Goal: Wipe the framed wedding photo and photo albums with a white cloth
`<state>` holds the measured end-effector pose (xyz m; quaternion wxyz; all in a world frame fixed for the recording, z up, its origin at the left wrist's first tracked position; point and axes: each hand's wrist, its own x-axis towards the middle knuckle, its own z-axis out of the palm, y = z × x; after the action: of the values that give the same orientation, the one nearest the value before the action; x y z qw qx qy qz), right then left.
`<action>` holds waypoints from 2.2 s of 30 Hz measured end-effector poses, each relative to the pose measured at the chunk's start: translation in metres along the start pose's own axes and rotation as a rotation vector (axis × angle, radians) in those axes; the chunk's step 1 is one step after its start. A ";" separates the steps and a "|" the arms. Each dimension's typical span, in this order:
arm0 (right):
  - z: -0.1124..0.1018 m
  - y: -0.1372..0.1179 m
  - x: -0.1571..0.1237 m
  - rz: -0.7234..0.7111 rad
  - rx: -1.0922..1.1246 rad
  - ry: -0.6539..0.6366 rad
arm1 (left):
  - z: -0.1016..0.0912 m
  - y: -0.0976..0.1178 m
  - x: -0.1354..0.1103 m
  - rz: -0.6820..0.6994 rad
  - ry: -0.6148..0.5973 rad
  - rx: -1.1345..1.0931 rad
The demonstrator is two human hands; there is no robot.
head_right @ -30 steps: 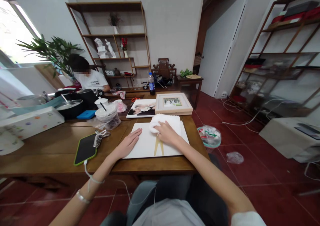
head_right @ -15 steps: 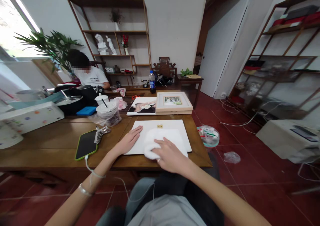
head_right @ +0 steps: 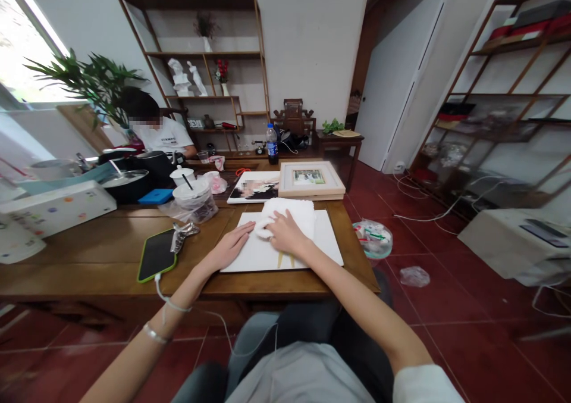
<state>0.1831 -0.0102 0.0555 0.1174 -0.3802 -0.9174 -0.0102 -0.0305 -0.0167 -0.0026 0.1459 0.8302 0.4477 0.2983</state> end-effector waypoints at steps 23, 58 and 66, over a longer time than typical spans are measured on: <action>-0.005 -0.011 -0.015 0.070 0.094 0.015 | 0.002 -0.001 0.000 0.003 0.011 0.019; 0.004 -0.010 0.072 -0.010 0.132 -0.041 | -0.004 0.007 -0.002 0.004 0.080 0.054; -0.017 0.031 0.012 0.172 0.109 0.025 | 0.001 0.001 -0.003 0.018 0.100 -0.007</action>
<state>0.2002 0.0189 0.0726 0.1500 -0.4502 -0.8791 0.0451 -0.0307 -0.0197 -0.0039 0.1235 0.8179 0.4458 0.3422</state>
